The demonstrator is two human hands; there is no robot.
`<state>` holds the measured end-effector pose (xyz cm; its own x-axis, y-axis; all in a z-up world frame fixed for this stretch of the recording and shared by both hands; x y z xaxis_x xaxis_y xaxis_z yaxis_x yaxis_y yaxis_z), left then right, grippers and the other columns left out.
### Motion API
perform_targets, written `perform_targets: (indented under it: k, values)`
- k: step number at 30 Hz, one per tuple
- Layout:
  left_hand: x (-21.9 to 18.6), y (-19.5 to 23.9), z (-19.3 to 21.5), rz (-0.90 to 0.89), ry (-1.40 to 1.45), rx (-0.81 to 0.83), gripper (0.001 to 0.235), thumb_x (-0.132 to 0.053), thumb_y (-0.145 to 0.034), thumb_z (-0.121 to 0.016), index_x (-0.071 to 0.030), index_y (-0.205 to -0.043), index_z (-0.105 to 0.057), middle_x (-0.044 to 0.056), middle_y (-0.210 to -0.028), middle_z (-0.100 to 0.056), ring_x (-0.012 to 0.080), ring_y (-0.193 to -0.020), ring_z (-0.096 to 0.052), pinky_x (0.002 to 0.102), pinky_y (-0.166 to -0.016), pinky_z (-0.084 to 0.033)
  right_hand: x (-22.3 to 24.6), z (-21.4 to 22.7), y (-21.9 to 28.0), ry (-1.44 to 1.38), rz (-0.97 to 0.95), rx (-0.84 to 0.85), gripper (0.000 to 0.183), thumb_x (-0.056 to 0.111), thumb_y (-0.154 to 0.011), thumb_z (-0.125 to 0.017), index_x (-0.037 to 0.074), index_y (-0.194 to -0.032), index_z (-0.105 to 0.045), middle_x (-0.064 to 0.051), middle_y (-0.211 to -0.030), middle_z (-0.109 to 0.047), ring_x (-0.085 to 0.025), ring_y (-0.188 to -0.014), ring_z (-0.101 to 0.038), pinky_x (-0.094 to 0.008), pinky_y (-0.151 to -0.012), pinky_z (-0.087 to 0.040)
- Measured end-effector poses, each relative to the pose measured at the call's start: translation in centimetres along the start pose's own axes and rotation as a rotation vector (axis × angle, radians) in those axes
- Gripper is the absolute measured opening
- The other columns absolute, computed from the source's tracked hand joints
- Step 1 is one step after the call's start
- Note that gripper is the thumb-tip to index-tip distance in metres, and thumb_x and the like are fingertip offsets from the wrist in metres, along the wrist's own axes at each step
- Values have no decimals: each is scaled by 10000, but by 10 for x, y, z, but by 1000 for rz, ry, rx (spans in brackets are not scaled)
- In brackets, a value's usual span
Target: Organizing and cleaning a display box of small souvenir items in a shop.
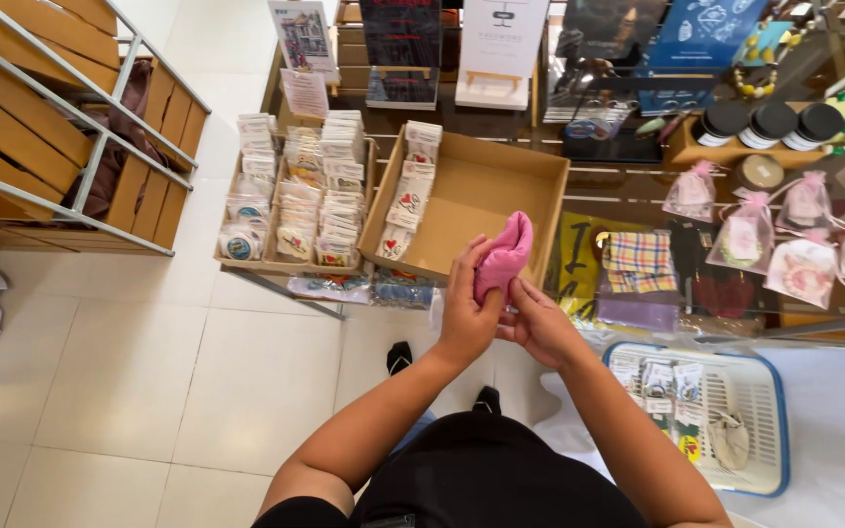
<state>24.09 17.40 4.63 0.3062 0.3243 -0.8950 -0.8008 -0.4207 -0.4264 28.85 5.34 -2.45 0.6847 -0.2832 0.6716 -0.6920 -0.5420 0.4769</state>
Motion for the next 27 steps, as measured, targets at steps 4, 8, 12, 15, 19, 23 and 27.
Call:
perform_targets:
  k: [4, 8, 12, 15, 19, 23, 27]
  values:
    - [-6, 35, -30, 75, 77, 10, 655, 22, -817, -572, -69, -1463, -512, 197, -1355, -578, 377, -1336, -526, 467, -1131, -398, -10, 48, 17, -131, 96, -53, 341, 236, -1013, -646, 105, -1326, -617, -118, -1118, -708, -319, -929, -738, -465, -784, -636]
    - [-12, 63, -48, 154, 171, 72, 649, 14, -829, -556, -43, -1472, -484, 231, -1339, -592, 384, -1314, -545, 503, -1109, -413, -4, 50, 54, -207, 256, -81, 292, 126, -995, -662, 95, -1284, -636, -88, -1138, -716, -244, -964, -733, -372, -821, -630]
    - [-14, 95, -64, 315, 285, 153, 611, -41, -892, -555, -92, -1496, -478, 210, -1397, -568, 353, -1360, -509, 501, -1132, -384, -15, 51, 88, -292, 312, -146, 326, 54, -954, -697, 119, -1261, -606, -54, -1098, -682, -231, -974, -723, -383, -813, -630]
    - [-16, 119, -67, 412, 378, 185, 590, -63, -916, -541, -104, -1501, -466, 232, -1416, -549, 362, -1380, -483, 519, -1151, -361, -29, 56, 109, -255, 342, -215, 402, 29, -935, -716, 130, -1294, -565, -46, -1106, -638, -230, -977, -715, -394, -824, -631]
    - [-8, 155, -60, 484, 463, 178, 611, -25, -893, -540, -142, -1491, -499, 173, -1395, -573, 242, -1335, -503, 462, -1140, -379, -53, 51, 135, -171, 373, -308, 488, 1, -893, -746, 139, -1311, -536, -33, -1099, -594, -203, -986, -694, -375, -852, -615]
    - [-24, 175, -40, 654, 791, 78, 682, 13, -865, -553, -159, -1518, -461, 108, -1370, -570, 214, -1263, -532, 408, -1111, -418, -81, 42, 152, -109, 422, -353, 505, -10, -874, -771, 150, -1286, -528, -28, -1101, -591, -181, -981, -684, -348, -858, -608]
    - [-14, 207, -39, 757, 796, 34, 675, -109, -912, -693, -169, -1537, -447, 105, -1341, -595, 185, -1194, -546, 389, -1053, -471, -111, 52, 170, -65, 463, -406, 505, 13, -878, -791, 130, -1286, -517, -39, -1102, -590, -156, -972, -672, -337, -857, -613]
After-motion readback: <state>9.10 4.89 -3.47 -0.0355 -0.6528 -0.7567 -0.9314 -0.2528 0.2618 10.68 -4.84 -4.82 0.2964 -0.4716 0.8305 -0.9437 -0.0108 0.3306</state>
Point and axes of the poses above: each hand's wrist, its own y-axis away from the middle knuckle, its own z-axis out of the back of the hand, x = y × z, the point moved 3 cm from there along -y, towards the middle knuckle
